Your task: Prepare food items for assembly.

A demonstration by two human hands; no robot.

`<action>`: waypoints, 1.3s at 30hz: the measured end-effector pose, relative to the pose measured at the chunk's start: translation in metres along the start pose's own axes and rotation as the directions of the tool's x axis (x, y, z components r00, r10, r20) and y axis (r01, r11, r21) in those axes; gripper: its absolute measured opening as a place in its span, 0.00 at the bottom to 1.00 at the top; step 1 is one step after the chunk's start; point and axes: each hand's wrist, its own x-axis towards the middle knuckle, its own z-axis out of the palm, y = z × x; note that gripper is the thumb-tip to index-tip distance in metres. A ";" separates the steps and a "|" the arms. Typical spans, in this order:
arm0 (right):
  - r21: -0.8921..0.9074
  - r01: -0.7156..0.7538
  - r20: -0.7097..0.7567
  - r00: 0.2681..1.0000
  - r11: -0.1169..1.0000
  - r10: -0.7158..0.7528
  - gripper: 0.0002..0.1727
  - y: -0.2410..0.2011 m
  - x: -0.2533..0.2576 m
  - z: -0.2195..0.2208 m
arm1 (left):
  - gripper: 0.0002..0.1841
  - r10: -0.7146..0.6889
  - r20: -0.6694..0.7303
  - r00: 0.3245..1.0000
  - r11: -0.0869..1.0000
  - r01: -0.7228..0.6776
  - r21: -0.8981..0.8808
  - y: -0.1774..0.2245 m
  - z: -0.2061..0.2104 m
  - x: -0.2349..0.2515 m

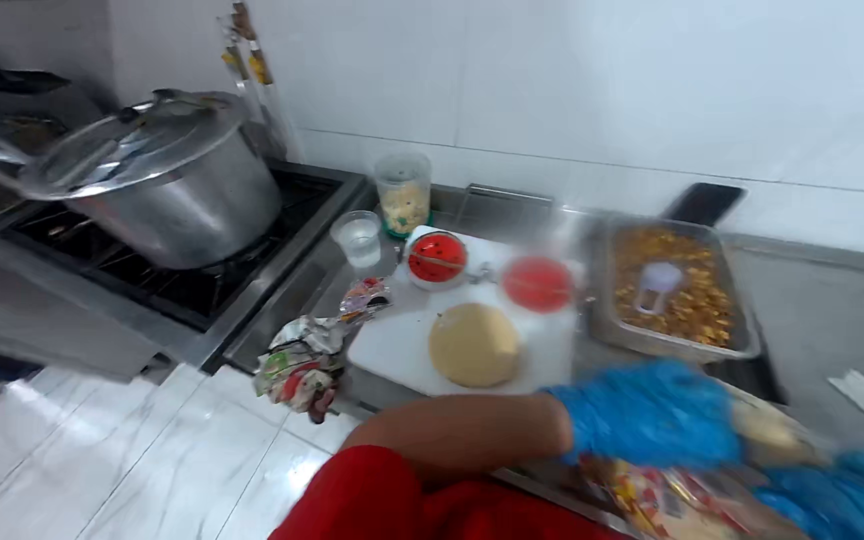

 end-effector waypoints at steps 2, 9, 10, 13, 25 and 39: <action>-0.051 0.022 0.050 0.999 0.998 -0.020 0.30 0.020 -0.006 0.001 | 0.13 0.170 0.114 0.979 0.985 -0.167 -0.039 -0.025 -0.020 0.001; -0.156 0.127 -0.304 0.937 0.980 -0.170 0.30 0.054 -0.031 0.007 | 0.27 0.455 0.070 0.888 0.889 -0.458 0.026 -0.061 -0.097 0.018; -0.070 0.136 -0.329 0.932 0.988 -0.151 0.30 0.055 -0.034 0.008 | 0.29 0.443 0.064 0.894 0.896 -0.441 -0.038 -0.066 -0.096 0.014; 0.393 0.171 -0.339 0.940 0.904 -0.030 0.32 0.058 -0.042 0.029 | 0.30 0.285 0.108 0.952 0.937 -0.253 -0.239 -0.052 -0.103 0.004; 0.827 0.072 -0.210 0.959 0.558 0.188 0.16 -0.007 -0.054 0.177 | 0.27 -0.247 0.125 0.961 0.690 0.265 -0.674 -0.023 -0.004 -0.134; 0.980 -0.194 0.181 0.812 -0.036 0.555 0.12 -0.034 0.020 0.110 | 0.15 -0.751 0.239 0.616 0.232 0.585 -0.777 -0.012 -0.066 -0.117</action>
